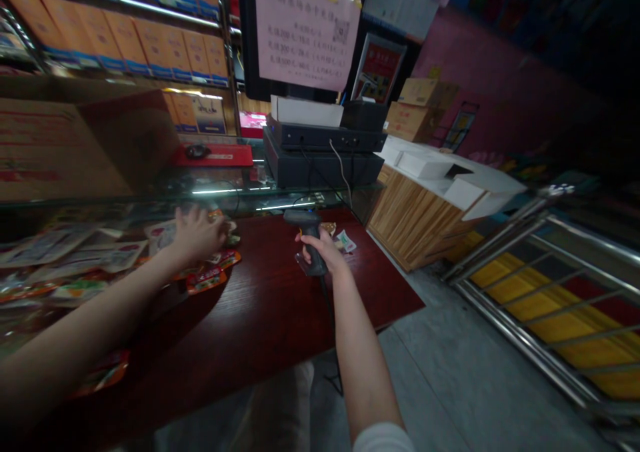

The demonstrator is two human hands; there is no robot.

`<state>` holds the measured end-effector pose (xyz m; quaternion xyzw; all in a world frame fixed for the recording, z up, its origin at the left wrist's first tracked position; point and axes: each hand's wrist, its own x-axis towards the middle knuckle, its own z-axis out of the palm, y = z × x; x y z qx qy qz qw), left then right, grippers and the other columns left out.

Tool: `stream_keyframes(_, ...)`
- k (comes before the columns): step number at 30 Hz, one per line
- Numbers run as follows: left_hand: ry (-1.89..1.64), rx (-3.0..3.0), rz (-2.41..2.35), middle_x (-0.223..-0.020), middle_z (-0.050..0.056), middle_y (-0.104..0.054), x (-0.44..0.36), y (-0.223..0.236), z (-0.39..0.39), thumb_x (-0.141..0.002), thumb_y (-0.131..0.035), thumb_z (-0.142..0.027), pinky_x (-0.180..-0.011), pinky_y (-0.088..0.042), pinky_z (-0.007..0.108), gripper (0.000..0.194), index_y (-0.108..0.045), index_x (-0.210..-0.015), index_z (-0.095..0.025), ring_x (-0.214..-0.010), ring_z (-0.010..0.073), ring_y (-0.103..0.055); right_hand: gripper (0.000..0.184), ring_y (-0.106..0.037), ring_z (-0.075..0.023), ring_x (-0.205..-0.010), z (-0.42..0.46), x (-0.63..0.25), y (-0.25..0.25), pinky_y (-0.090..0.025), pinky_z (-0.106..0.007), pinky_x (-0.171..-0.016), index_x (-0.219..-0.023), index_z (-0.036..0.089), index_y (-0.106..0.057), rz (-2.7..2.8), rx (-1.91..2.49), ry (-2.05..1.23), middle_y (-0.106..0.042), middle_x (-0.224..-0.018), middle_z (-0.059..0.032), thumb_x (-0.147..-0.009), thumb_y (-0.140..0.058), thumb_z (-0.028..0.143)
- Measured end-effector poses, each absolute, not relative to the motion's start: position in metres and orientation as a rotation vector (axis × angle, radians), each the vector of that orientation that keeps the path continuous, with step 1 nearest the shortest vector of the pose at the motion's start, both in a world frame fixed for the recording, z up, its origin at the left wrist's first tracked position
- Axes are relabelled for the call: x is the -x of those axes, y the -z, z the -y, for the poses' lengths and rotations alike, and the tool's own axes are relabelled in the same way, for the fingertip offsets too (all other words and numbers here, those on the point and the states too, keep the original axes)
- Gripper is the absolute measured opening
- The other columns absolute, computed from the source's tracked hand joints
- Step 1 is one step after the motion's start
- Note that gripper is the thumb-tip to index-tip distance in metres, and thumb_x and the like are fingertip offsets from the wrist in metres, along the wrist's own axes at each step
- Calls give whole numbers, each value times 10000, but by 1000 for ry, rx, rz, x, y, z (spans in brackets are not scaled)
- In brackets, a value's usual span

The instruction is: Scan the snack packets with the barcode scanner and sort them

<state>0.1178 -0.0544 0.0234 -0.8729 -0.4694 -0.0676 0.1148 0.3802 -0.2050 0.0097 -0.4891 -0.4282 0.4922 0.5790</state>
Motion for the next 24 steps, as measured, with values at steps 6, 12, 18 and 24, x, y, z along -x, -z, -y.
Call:
stream_keyframes(6,16,2862,1072,-1551,151,-415,-137,-18,52,-951,-384,-375,-1140,-198,610,510,-531,-1417,-226,-1442,375,-332,325,-461,-66,-393,204,-380,-8,-358,-202,-367,-931,221,-485,971,1189,-1107,-625,-692,59,-707,-691,336)
stream_keyframes(12,-164,2764,1356,-1336,178,-605,-138,-27,41,-936,-392,-533,-961,-411,582,499,-661,-1241,-244,-1178,414,-585,300,-438,-90,-348,202,-394,-3,-360,-204,-358,-877,210,-548,853,1279,-1021,-507,-452,84,-694,-686,404)
stream_keyframes(18,13,2684,1200,-1287,246,-612,-180,-34,54,-927,-478,-480,-1090,-247,634,498,-642,-1207,-102,-1273,427,-510,296,-441,-110,-339,209,-411,-7,-369,-223,-357,-851,206,-551,748,1301,-930,-504,-409,67,-681,-681,411)
stream_keyframes(24,223,3189,837,-1354,162,-589,-283,-16,63,-911,-521,-382,-986,-453,390,490,-494,-1340,-146,-1209,278,-590,240,-433,-103,-339,214,-426,-3,-359,-218,-342,-814,205,-537,678,1382,-838,-500,-427,63,-672,-687,327)
